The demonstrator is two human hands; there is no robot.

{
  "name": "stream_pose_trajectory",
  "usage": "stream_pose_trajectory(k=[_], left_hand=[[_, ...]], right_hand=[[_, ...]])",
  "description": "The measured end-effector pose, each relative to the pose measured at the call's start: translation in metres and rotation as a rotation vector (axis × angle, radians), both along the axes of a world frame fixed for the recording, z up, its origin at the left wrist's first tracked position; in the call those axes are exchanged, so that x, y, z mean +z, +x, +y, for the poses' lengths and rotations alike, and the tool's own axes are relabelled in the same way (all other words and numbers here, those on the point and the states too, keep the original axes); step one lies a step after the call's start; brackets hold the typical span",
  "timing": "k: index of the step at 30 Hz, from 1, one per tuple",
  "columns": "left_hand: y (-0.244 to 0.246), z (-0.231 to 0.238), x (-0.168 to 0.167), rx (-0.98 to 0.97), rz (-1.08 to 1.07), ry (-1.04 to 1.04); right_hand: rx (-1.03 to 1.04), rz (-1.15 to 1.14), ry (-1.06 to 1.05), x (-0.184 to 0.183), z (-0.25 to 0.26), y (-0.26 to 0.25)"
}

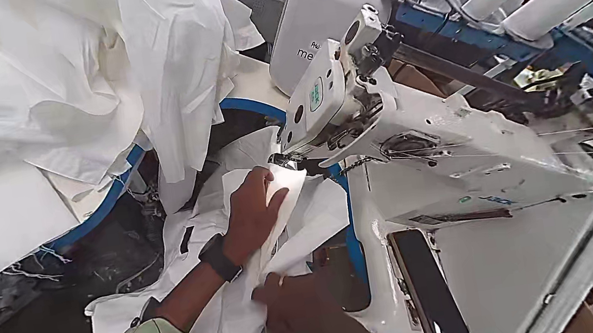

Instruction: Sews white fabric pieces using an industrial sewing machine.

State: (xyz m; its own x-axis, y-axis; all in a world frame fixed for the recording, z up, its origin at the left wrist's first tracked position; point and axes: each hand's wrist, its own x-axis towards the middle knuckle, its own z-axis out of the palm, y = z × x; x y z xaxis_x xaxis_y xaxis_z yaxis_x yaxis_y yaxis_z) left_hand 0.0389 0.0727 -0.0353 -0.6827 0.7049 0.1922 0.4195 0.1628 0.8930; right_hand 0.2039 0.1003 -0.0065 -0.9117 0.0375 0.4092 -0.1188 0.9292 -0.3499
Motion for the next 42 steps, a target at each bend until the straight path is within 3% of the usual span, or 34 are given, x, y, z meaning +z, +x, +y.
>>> stream_pose_trajectory(k=[4, 6, 9, 11, 15, 20, 24, 27, 30, 35, 42], left_hand=[[0.029, -0.022, 0.001, -0.074, -0.025, -0.194], [0.025, -0.026, 0.001, -0.139, 0.0, -0.294], [0.015, -0.012, 0.013, -0.18, 0.009, -0.423], [0.018, -0.011, 0.015, -0.099, 0.043, -0.399], [0.024, -0.029, 0.009, -0.073, 0.115, -0.299], [0.013, -0.02, 0.016, -0.162, 0.123, -0.426], [0.014, -0.013, 0.014, -0.117, 0.129, -0.328], [0.015, -0.018, -0.011, -0.059, 0.345, -0.13], [0.007, -0.028, -0.022, -0.07, 0.536, -0.101], [0.008, -0.025, -0.023, -0.178, 0.571, -0.091], [0.005, -0.011, -0.021, -0.112, 0.625, -0.006]], right_hand=[[-0.719, -0.289, -0.074, 0.038, 0.091, 0.017], [-0.887, -0.42, -0.002, 0.042, 0.112, 0.014], [-0.611, -0.287, 0.06, 0.041, 0.08, -0.011], [-0.437, -0.238, -0.052, 0.037, 0.064, -0.023], [-0.69, -0.243, -0.057, 0.033, 0.092, -0.006], [-0.474, -0.157, -0.149, 0.02, 0.069, -0.015], [-0.813, -0.18, 0.024, 0.03, 0.095, -0.006], [-0.59, -0.055, -0.082, 0.021, 0.081, -0.007], [-0.373, -0.008, -0.055, 0.003, 0.059, -0.021], [-0.31, -0.005, -0.088, -0.008, 0.067, -0.022], [-0.212, -0.135, -0.125, -0.003, 0.062, -0.019]])
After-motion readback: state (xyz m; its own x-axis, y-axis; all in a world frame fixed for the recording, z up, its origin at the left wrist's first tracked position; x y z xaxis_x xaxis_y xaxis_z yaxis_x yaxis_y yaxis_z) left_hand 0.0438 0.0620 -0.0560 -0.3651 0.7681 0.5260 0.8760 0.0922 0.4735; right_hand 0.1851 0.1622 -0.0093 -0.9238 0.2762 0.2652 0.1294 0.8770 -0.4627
